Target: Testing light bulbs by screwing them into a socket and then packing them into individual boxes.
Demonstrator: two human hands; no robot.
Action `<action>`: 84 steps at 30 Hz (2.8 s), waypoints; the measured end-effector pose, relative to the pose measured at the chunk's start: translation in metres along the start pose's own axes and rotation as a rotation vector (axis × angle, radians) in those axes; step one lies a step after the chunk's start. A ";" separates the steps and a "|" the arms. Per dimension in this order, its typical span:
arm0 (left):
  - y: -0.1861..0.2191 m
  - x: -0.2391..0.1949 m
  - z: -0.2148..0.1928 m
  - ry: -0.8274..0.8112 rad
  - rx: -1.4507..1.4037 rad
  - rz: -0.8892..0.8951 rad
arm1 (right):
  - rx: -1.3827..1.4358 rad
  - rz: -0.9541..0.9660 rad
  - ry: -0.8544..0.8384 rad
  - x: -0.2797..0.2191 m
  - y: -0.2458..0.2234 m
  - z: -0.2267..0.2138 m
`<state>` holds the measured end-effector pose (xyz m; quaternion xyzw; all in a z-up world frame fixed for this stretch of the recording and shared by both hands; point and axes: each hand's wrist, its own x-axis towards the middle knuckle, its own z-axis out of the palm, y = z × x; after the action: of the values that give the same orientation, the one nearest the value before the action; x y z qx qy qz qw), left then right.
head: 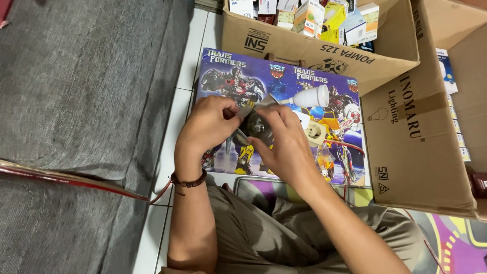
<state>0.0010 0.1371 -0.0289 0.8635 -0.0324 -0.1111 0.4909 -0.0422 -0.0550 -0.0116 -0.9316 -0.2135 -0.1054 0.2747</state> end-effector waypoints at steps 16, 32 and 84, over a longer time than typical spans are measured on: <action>-0.011 0.004 0.001 0.015 -0.013 0.057 | -0.285 -0.063 -0.212 0.010 0.003 0.011; 0.015 -0.012 -0.015 0.027 -0.095 0.053 | 0.208 0.025 0.232 -0.014 0.028 0.007; 0.095 -0.081 0.063 -0.089 0.050 0.420 | 0.147 0.316 0.099 -0.084 0.019 -0.097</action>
<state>-0.0870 0.0488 0.0340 0.8438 -0.2362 -0.0436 0.4798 -0.1158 -0.1519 0.0337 -0.9247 -0.0575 -0.0909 0.3653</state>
